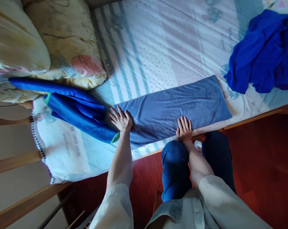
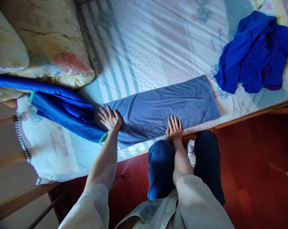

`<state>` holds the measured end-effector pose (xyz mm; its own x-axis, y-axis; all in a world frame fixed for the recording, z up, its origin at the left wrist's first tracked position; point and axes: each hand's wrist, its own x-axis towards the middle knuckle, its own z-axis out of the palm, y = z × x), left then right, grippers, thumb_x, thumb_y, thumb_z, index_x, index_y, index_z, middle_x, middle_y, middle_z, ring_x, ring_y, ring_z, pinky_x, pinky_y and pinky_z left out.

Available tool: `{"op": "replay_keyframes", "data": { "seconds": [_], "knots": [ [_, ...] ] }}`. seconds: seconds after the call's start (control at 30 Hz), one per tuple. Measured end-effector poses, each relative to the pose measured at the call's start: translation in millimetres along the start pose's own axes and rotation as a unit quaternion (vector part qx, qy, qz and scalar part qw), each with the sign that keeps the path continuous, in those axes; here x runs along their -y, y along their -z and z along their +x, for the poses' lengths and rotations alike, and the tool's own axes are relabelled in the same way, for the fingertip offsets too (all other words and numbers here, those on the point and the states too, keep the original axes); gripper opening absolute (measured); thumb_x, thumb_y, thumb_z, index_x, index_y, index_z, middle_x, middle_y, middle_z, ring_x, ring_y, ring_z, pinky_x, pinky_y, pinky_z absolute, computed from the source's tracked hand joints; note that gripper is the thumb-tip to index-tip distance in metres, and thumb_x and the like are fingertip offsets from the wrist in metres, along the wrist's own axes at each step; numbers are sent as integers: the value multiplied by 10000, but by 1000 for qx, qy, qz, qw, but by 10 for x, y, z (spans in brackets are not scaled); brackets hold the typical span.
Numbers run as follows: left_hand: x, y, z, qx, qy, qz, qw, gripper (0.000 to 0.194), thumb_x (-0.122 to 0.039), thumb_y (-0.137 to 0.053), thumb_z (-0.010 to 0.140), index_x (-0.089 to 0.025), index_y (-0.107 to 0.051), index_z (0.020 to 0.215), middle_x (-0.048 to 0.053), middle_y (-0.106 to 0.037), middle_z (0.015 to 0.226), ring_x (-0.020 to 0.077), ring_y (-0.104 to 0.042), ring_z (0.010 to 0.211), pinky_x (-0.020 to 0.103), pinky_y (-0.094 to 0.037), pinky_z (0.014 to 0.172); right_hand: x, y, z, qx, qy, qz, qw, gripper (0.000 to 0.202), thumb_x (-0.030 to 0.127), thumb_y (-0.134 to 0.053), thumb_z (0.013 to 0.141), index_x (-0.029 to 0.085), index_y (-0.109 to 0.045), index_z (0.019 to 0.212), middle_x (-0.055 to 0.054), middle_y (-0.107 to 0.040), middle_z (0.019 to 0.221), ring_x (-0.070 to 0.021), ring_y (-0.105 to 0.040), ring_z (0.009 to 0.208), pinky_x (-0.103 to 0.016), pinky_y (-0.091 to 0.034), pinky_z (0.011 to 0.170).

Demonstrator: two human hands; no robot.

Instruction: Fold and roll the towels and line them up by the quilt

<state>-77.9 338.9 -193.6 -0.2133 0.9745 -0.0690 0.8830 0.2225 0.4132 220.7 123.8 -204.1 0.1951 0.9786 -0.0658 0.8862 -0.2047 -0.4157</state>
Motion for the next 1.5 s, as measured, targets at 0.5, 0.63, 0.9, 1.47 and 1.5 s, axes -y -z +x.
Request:
{"op": "replay_keyframes", "data": {
  "seconds": [0.5,0.63,0.9,1.47,1.5],
  "knots": [
    [-149,-203,-2811,136,-98,84,982,634,-289,-375,1034,-78,-391,1631,218,-293,1715,319,-169,1640,551,-235,1315,-73,-45,39,-39,20,-5,999,652,244,-468,954,152,-482,1599,-115,-399,1695,-279,-316,1597,-515,-163,1332],
    [-17,-110,-2854,181,-127,95,971,672,-222,-441,973,-82,-393,1628,210,-309,1711,335,-245,1621,542,-326,1283,-106,178,23,-24,20,-6,1000,613,261,-473,982,160,-505,1586,-124,-413,1685,-271,-344,1588,-491,-185,1327],
    [-67,-45,-2618,252,-143,87,953,781,-276,-572,913,-23,-346,1617,256,-294,1706,359,-234,1620,450,-406,1238,-730,826,-821,36,-115,142,982,542,182,-568,932,133,-634,1467,-169,-503,1613,-276,-453,1537,-447,-348,1278],
    [12,-80,-2479,256,-198,111,940,733,-214,-520,902,-44,-387,1603,276,-383,1658,389,-316,1585,483,-432,1207,-476,823,-1617,-22,-259,586,768,370,468,-796,772,206,-793,1034,-94,-826,1009,-232,-794,851,-351,-628,796],
    [8,-59,-2462,261,-199,113,938,716,-190,-493,909,-47,-393,1603,269,-381,1661,382,-318,1586,479,-451,1193,-447,790,-1580,-29,-269,597,756,369,469,-803,761,206,-793,1020,-93,-826,1006,-227,-791,850,-345,-625,795]
  ]
}}
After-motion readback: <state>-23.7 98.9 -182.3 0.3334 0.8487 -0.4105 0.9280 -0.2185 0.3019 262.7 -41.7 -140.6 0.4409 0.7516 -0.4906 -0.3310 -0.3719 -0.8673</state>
